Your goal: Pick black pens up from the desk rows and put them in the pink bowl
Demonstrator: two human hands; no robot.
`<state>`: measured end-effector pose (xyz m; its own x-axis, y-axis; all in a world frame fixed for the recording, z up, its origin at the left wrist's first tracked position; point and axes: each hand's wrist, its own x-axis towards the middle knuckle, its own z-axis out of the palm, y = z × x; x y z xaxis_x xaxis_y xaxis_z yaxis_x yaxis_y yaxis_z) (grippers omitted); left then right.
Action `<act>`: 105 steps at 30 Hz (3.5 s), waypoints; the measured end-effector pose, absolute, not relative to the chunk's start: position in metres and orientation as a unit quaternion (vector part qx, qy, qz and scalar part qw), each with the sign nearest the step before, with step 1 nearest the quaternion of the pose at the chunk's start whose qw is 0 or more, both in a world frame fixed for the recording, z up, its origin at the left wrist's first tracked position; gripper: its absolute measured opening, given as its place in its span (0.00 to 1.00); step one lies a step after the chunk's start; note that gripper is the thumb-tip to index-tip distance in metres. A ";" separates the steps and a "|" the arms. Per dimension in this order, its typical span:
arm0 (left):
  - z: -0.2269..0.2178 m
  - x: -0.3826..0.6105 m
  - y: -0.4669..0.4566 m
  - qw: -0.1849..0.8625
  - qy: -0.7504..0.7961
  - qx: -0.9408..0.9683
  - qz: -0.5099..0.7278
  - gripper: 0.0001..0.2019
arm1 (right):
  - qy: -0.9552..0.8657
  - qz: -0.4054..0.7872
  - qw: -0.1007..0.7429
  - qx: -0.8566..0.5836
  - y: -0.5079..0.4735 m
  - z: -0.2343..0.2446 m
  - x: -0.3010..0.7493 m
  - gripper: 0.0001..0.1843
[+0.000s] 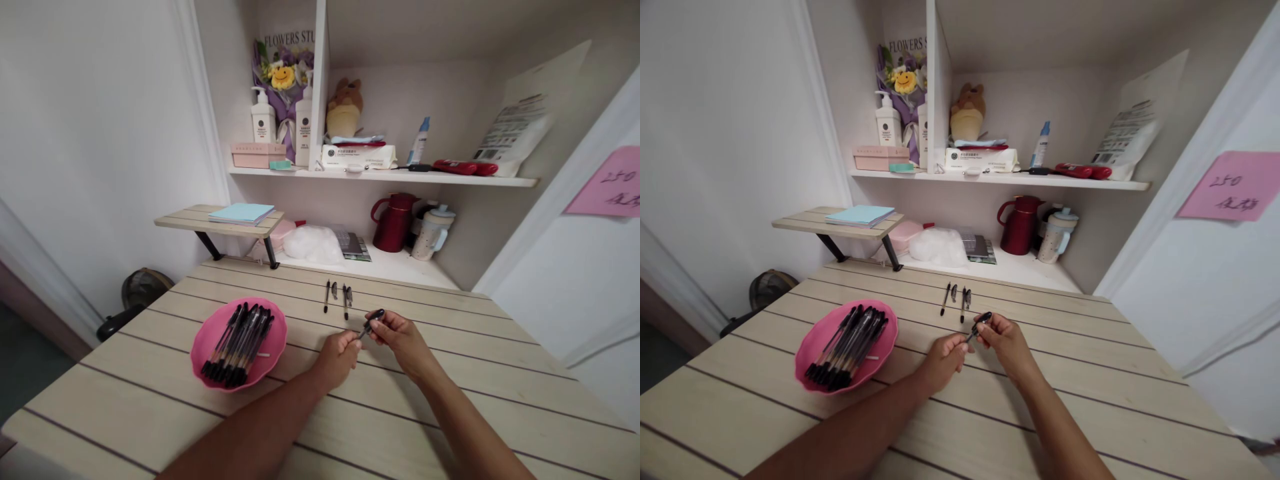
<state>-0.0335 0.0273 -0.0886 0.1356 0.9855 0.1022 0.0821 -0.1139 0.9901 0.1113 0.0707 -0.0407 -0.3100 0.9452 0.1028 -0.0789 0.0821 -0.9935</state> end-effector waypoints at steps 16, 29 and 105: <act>-0.090 -0.032 0.028 0.455 0.458 0.593 0.481 0.11 | -0.551 0.570 0.454 -0.407 0.070 -0.050 0.105 0.18; -0.054 -0.028 0.001 0.492 0.456 0.621 0.405 0.17 | -0.481 0.643 0.499 -0.327 0.046 -0.045 0.122 0.20; -0.046 -0.034 0.005 0.585 0.516 0.360 0.512 0.14 | -0.708 0.220 0.245 -0.624 0.140 -0.065 0.071 0.13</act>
<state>-0.0342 0.0048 -0.0455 -0.0568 0.9702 -0.2354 -0.2283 0.2169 0.9491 0.0712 0.1403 -0.0648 -0.1008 0.9923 0.0715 0.7765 0.1234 -0.6179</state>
